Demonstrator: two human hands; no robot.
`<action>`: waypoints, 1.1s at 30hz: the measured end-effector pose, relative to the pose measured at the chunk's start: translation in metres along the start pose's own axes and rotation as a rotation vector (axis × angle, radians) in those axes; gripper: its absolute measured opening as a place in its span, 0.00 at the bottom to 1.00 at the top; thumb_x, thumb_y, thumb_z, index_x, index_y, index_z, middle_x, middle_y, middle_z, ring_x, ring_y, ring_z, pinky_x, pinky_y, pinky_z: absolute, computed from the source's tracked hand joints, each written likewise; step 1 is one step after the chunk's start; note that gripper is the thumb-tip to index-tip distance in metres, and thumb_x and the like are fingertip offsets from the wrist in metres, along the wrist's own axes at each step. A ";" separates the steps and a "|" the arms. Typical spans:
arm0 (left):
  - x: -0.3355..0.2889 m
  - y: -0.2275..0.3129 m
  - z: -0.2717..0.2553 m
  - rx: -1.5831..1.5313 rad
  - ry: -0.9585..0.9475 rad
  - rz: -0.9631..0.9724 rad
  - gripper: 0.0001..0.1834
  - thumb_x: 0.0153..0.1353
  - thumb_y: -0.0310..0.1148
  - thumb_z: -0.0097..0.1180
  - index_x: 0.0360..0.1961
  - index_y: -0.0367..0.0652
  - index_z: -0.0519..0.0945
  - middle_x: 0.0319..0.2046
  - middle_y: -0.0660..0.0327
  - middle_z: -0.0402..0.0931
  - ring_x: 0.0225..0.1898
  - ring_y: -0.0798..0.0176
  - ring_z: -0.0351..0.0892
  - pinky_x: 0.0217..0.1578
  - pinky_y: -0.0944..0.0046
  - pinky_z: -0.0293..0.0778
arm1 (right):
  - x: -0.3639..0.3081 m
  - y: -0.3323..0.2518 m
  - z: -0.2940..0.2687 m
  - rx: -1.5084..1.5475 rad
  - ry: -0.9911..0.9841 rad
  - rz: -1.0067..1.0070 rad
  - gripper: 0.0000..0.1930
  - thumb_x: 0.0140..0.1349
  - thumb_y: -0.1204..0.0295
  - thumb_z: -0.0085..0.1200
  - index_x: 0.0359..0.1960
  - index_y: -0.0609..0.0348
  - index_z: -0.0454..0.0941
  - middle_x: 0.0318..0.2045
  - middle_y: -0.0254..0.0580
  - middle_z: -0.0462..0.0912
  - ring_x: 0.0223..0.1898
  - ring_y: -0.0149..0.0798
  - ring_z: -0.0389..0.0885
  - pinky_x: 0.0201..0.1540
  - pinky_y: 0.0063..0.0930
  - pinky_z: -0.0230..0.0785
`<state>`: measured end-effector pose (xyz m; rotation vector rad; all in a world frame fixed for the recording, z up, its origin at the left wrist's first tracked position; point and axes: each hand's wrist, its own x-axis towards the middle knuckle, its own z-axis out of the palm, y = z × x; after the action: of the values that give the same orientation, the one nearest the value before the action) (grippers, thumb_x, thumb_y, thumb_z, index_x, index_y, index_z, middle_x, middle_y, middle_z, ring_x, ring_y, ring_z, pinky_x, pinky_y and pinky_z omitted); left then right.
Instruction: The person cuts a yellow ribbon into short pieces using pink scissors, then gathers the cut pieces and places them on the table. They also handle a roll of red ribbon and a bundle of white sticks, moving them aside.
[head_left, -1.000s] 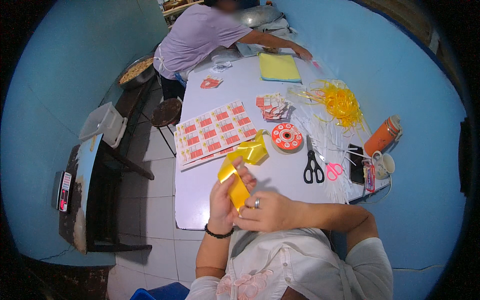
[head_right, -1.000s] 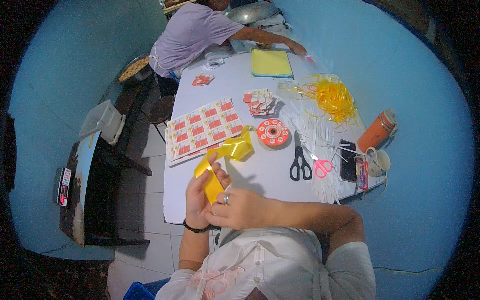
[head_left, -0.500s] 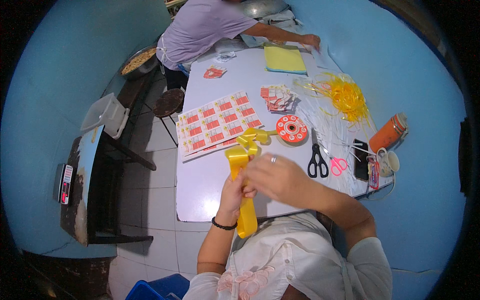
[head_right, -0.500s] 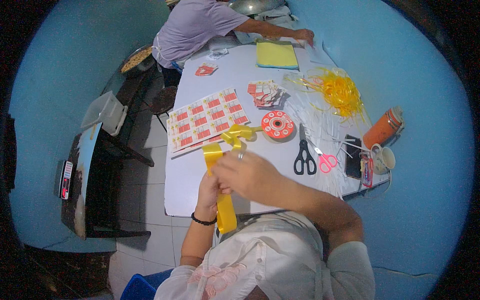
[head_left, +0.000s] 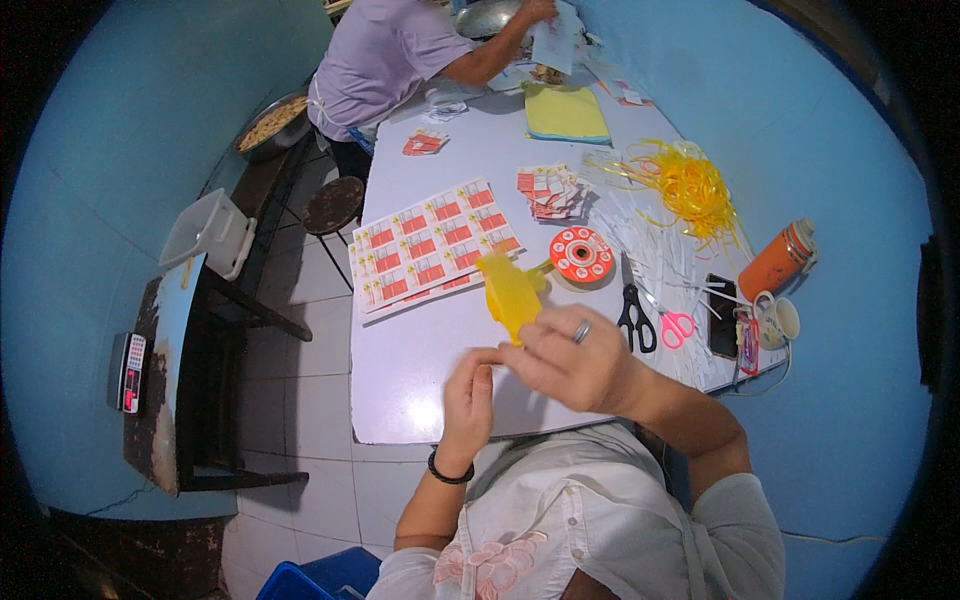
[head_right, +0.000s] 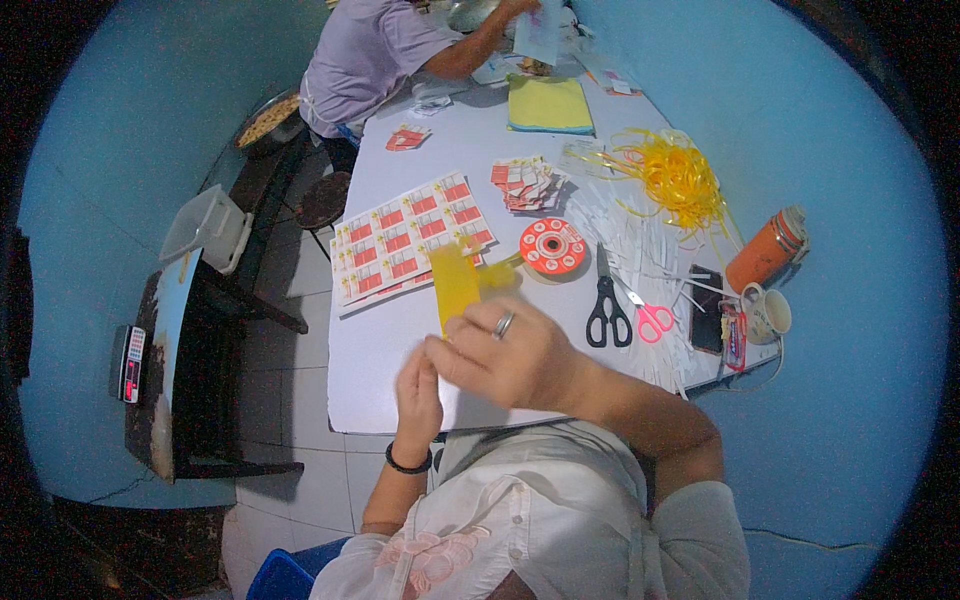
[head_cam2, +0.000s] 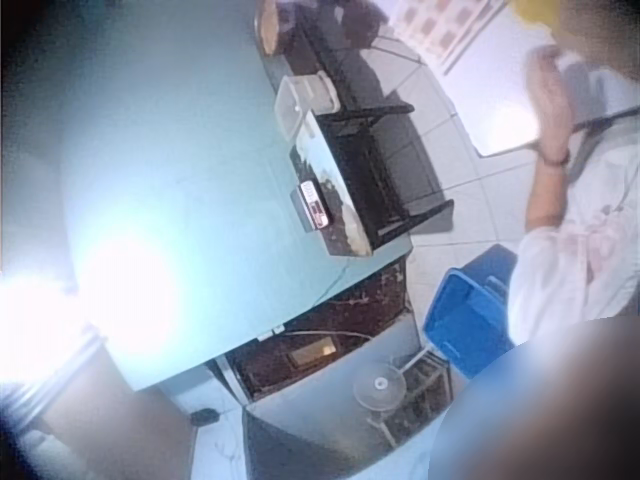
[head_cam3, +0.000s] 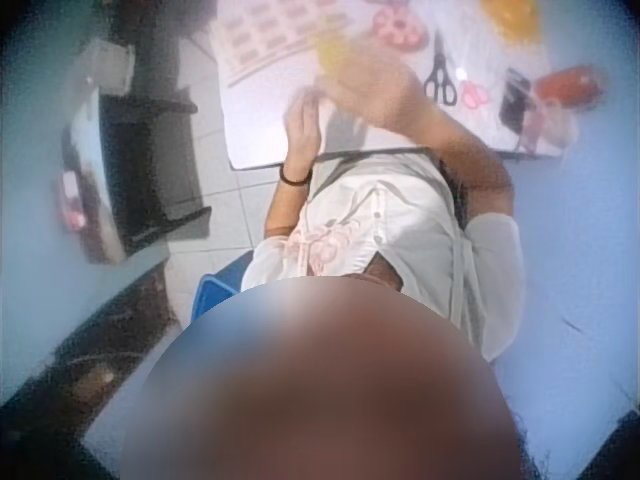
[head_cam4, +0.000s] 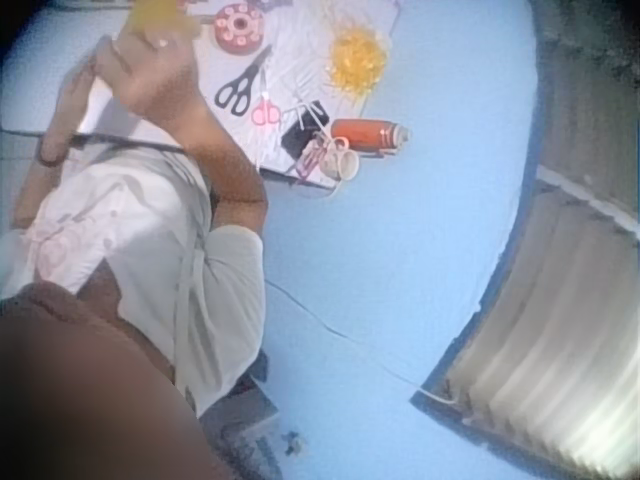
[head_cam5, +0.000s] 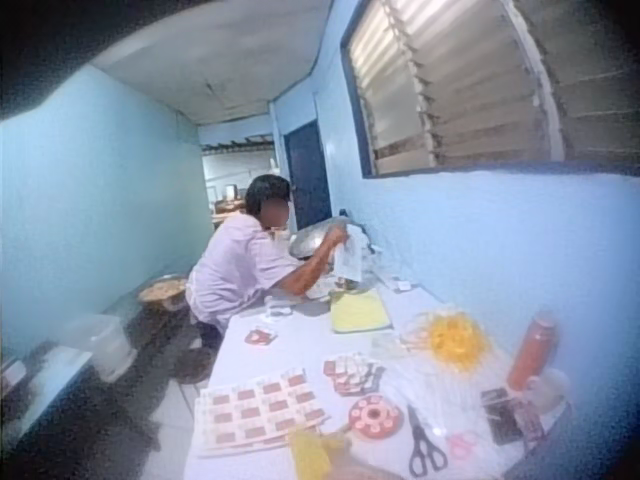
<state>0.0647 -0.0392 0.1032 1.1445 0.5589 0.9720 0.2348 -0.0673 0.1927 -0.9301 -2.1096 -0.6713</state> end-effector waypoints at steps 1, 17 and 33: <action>-0.003 0.001 0.000 -0.180 -0.034 -0.125 0.25 0.74 0.45 0.35 0.61 0.37 0.65 0.52 0.52 0.72 0.57 0.57 0.69 0.59 0.58 0.64 | -0.003 -0.005 0.002 0.017 -0.027 -0.023 0.15 0.46 0.69 0.55 0.39 0.54 0.79 0.30 0.32 0.75 0.34 0.33 0.76 0.34 0.27 0.70; 0.044 -0.029 -0.033 -0.740 -0.005 -0.356 0.23 0.73 0.39 0.44 0.66 0.44 0.63 0.32 0.65 0.69 0.24 0.76 0.61 0.27 0.75 0.64 | -0.054 -0.054 0.023 1.017 -0.613 0.233 0.11 0.55 0.69 0.56 0.41 0.53 0.76 0.36 0.39 0.78 0.35 0.43 0.79 0.37 0.36 0.73; -0.028 0.004 -0.024 0.006 -0.340 -0.270 0.19 0.74 0.47 0.41 0.47 0.42 0.71 0.30 0.66 0.72 0.22 0.78 0.59 0.22 0.76 0.57 | -0.051 0.041 0.024 0.680 -0.243 0.660 0.14 0.57 0.67 0.60 0.43 0.58 0.78 0.38 0.43 0.79 0.43 0.46 0.78 0.46 0.37 0.71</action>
<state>0.0308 -0.0508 0.0963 1.1743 0.4264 0.5291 0.2818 -0.0468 0.1454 -1.2272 -1.8405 0.4856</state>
